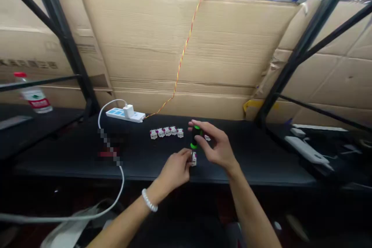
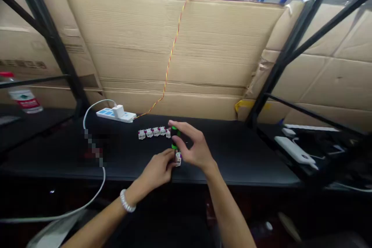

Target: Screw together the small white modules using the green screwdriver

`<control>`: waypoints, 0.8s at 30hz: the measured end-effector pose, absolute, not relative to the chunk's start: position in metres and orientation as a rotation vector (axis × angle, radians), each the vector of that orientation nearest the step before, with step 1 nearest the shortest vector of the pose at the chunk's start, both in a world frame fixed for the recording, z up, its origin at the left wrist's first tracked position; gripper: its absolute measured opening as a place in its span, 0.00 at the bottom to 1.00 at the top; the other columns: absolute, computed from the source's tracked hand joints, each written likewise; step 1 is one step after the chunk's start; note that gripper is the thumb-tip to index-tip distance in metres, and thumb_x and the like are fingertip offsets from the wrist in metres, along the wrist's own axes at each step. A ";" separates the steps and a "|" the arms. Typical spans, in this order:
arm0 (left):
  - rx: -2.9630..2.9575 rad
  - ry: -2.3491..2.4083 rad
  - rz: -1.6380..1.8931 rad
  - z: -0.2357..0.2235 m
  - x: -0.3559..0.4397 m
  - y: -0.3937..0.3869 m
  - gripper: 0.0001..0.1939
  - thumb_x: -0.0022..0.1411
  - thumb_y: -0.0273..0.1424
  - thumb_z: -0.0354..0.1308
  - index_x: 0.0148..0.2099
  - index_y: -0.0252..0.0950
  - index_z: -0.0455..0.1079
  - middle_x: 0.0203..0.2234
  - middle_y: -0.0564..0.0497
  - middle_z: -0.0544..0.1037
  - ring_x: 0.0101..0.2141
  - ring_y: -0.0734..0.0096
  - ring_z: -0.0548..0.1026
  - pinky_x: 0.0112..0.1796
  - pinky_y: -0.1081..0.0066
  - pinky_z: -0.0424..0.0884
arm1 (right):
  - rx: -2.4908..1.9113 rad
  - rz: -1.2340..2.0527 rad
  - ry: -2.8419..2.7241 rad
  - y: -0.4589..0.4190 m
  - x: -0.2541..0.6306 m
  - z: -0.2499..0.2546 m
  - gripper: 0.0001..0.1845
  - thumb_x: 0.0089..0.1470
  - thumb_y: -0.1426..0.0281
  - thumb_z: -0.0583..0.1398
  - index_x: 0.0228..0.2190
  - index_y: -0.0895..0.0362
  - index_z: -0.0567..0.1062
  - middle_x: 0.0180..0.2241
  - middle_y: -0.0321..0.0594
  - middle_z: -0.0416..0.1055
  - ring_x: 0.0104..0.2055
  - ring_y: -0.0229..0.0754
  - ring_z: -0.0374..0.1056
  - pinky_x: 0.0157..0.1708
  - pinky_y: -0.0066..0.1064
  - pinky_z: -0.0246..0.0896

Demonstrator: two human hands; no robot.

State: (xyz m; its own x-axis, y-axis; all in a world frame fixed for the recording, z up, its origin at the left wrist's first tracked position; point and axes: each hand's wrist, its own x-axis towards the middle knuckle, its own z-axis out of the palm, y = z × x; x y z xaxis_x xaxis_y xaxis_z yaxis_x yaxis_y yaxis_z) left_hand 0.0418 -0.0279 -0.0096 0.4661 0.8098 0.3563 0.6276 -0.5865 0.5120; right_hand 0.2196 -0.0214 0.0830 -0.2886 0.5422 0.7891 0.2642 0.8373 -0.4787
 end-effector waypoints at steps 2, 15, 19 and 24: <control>2.444 1.268 0.818 -0.011 0.043 -0.029 0.11 0.65 0.17 0.55 0.44 0.38 0.72 0.44 0.47 0.80 0.39 0.59 0.80 0.42 0.65 0.73 | -0.633 0.225 -1.848 -0.021 0.220 0.082 0.19 0.64 0.68 0.67 0.56 0.48 0.80 0.47 0.43 0.79 0.45 0.46 0.78 0.46 0.39 0.79; 2.342 1.116 0.952 -0.016 0.044 -0.026 0.12 0.64 0.17 0.56 0.41 0.38 0.73 0.48 0.46 0.79 0.49 0.58 0.77 0.54 0.59 0.74 | -0.656 0.141 -1.845 -0.021 0.222 0.083 0.19 0.62 0.68 0.70 0.54 0.47 0.81 0.46 0.42 0.78 0.45 0.46 0.77 0.46 0.38 0.77; 2.320 1.158 0.969 -0.014 0.047 -0.027 0.11 0.63 0.17 0.57 0.41 0.38 0.73 0.46 0.46 0.79 0.47 0.57 0.78 0.52 0.59 0.75 | -0.631 0.155 -1.879 -0.024 0.222 0.083 0.23 0.66 0.71 0.65 0.60 0.48 0.77 0.50 0.44 0.77 0.50 0.47 0.76 0.52 0.41 0.76; 2.388 1.216 0.932 -0.012 0.050 -0.032 0.10 0.64 0.17 0.56 0.40 0.38 0.72 0.43 0.46 0.80 0.42 0.59 0.78 0.46 0.62 0.74 | -0.604 0.305 -1.932 -0.028 0.227 0.084 0.27 0.69 0.74 0.59 0.66 0.47 0.72 0.57 0.46 0.78 0.56 0.49 0.77 0.58 0.45 0.74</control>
State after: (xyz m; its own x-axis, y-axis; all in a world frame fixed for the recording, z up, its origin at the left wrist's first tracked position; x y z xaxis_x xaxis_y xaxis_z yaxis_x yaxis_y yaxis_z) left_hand 0.0496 -0.0316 -0.0119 0.4306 0.8033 0.4116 0.6062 -0.5952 0.5275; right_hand 0.2266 -0.0277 0.0841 -0.3313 0.5386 0.7747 0.2735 0.8406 -0.4675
